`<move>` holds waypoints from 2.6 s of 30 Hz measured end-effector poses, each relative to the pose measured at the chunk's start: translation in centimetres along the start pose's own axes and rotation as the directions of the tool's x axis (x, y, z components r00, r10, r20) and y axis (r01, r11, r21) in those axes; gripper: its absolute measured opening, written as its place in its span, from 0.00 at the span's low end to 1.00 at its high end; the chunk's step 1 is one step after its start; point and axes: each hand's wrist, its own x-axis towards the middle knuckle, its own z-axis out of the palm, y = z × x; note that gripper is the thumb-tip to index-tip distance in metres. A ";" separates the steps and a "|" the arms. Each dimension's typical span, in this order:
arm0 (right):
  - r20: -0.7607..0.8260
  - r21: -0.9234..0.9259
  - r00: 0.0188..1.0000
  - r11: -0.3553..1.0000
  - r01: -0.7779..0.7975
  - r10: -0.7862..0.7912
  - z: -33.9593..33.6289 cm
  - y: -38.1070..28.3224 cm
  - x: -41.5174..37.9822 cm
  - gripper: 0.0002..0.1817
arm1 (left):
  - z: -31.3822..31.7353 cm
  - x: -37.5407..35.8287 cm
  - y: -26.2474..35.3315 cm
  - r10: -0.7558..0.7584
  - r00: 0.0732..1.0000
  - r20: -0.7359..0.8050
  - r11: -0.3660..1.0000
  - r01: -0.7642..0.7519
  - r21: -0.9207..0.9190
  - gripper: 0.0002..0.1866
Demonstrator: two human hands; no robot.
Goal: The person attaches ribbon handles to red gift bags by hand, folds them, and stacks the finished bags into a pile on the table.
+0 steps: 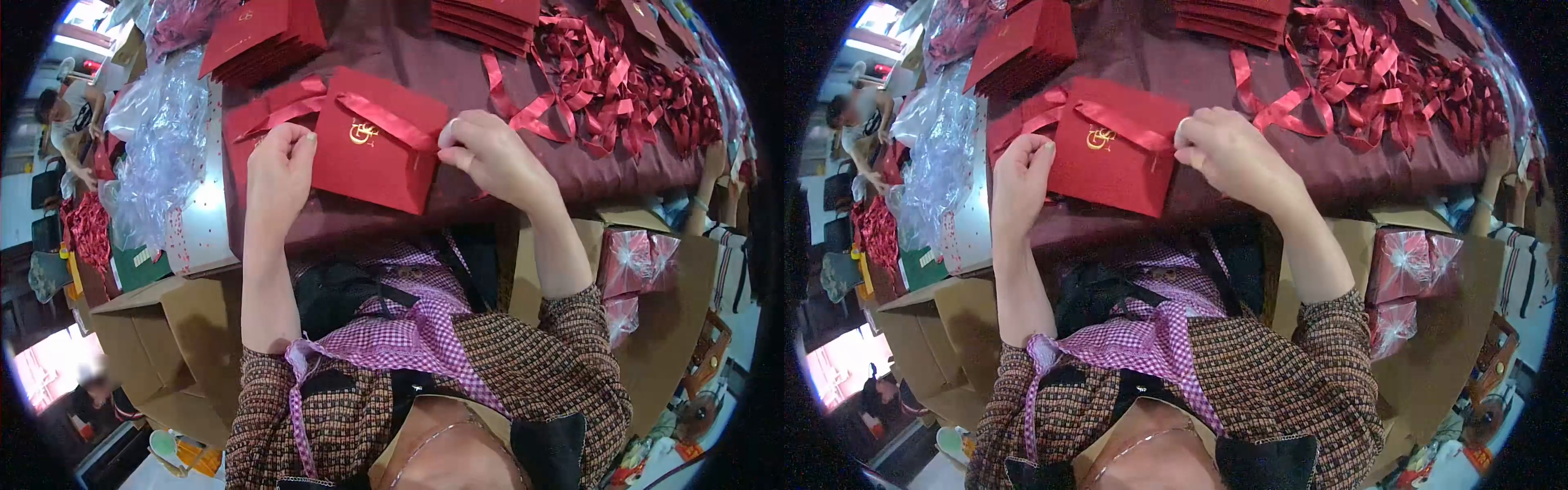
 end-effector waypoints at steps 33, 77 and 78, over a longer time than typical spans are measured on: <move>-0.225 0.057 0.953 0.974 0.221 -0.203 4.2 -5.2 3.0 0.06 | -0.3 -0.9 1.8 -0.026 0.973 0.229 0.919 0.113 -0.377 0.14; -0.004 -0.007 0.942 0.942 0.335 -0.335 0.9 -5.8 4.6 0.09 | 0.4 -1.5 2.3 0.306 0.932 0.194 0.920 -0.237 -0.313 0.05; 0.045 0.059 0.946 0.946 0.318 -0.321 0.2 -5.5 4.6 0.10 | 0.5 -1.5 2.5 0.295 0.934 0.200 0.929 -0.231 -0.291 0.03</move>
